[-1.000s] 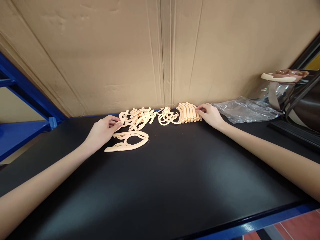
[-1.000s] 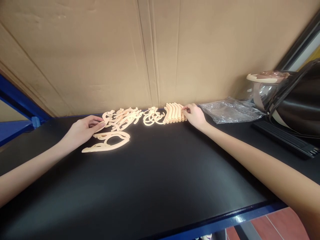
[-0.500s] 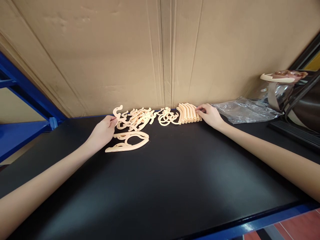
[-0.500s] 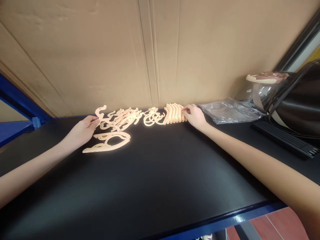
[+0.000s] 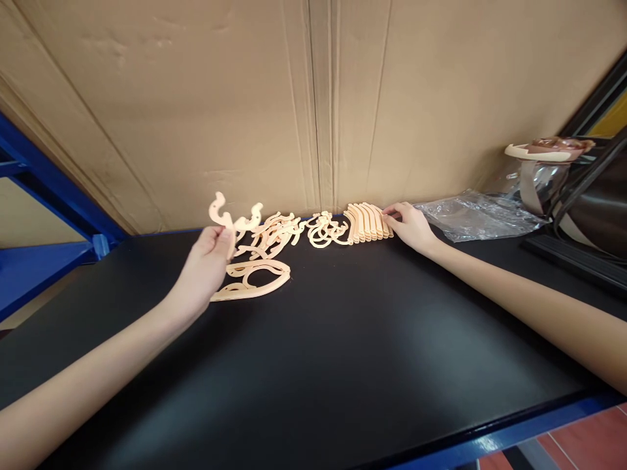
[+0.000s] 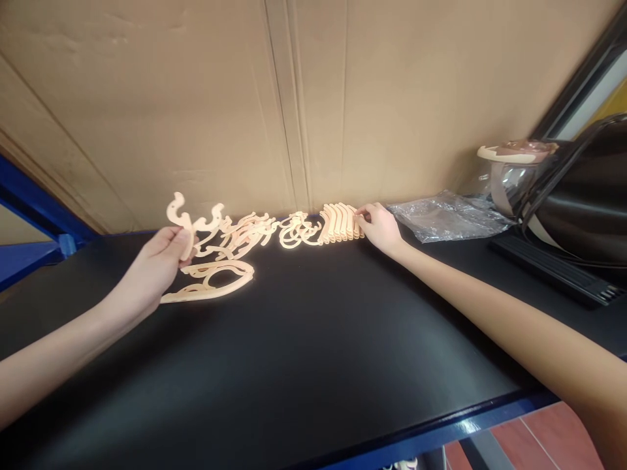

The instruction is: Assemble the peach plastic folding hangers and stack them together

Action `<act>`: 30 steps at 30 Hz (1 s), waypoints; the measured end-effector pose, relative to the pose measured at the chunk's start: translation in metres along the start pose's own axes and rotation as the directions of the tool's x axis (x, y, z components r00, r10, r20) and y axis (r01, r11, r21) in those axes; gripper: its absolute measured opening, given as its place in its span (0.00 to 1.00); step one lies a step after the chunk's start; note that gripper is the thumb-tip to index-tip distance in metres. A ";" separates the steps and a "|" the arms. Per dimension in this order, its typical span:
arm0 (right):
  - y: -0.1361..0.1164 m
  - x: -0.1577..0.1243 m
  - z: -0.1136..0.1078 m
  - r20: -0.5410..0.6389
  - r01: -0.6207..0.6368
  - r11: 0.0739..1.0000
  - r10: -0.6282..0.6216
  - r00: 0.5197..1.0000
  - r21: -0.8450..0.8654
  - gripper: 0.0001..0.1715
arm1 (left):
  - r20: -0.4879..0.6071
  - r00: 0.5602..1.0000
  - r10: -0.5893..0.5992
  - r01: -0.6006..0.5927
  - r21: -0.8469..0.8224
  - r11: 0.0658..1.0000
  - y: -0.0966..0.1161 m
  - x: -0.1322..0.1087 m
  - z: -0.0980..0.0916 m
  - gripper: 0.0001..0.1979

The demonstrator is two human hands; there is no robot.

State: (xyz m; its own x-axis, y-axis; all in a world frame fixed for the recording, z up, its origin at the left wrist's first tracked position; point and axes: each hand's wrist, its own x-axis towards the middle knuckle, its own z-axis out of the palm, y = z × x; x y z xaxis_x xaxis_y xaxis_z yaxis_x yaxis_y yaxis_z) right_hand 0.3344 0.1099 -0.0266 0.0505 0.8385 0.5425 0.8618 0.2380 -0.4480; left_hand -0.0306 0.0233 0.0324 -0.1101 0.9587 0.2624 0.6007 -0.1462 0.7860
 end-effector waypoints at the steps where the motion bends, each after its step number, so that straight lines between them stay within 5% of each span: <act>1: -0.002 0.000 -0.002 -0.030 0.008 1.000 -0.008 1.000 -0.005 0.12 | 0.057 0.998 -0.014 0.016 -0.031 0.999 0.004 -0.007 0.004 0.12; 5: -0.021 -0.006 -0.015 -0.162 0.078 0.996 -0.084 0.983 -0.045 0.13 | 0.271 0.962 -0.040 0.085 -0.158 0.984 0.018 -0.036 0.018 0.21; 7: -0.038 -0.015 -0.022 -0.179 0.320 0.939 -0.339 0.924 -0.125 0.12 | 0.340 0.937 -0.077 0.168 -0.247 0.954 0.023 -0.048 0.023 0.22; 8: -0.049 -0.021 -0.025 -0.156 0.500 0.846 -0.527 0.835 -0.185 0.12 | 0.370 0.925 -0.083 0.198 -0.283 0.938 0.025 -0.053 0.024 0.22; 11: -0.080 -0.043 -0.029 -0.053 0.859 0.440 -0.895 0.442 -0.264 0.18 | 0.431 0.902 -0.015 0.164 -0.311 0.936 0.027 -0.064 0.027 0.21; 14: -0.103 -0.062 -0.030 -0.058 0.934 0.265 -0.964 0.259 -0.239 0.25 | 0.454 0.890 0.044 0.063 -0.218 0.974 0.025 -0.068 0.028 0.18; 20: -0.113 -0.073 -0.030 -0.033 0.951 0.187 -0.982 0.185 -0.246 0.07 | 0.460 0.882 0.102 -0.087 -0.054 0.995 0.024 -0.068 0.027 0.17; 27: -0.112 -0.079 -0.027 -0.027 0.972 0.127 -0.992 0.124 -0.200 0.16 | 0.470 0.875 0.120 -0.206 0.136 0.969 0.026 -0.073 0.025 0.16; 30: -0.112 -0.081 -0.024 -0.029 0.983 0.142 -0.990 0.140 -0.113 0.21 | 0.483 0.860 0.166 -0.284 0.183 0.941 0.024 -0.073 0.026 0.16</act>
State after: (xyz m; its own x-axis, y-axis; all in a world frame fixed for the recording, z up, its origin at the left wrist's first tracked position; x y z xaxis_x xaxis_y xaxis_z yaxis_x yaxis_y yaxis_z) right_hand 0.2457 0.0039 -0.0029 -0.8312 -0.1326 0.5399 0.2290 0.8032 0.5499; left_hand 0.0124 -0.0433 0.0175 0.3877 0.9178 0.0854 0.7412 -0.3655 0.5630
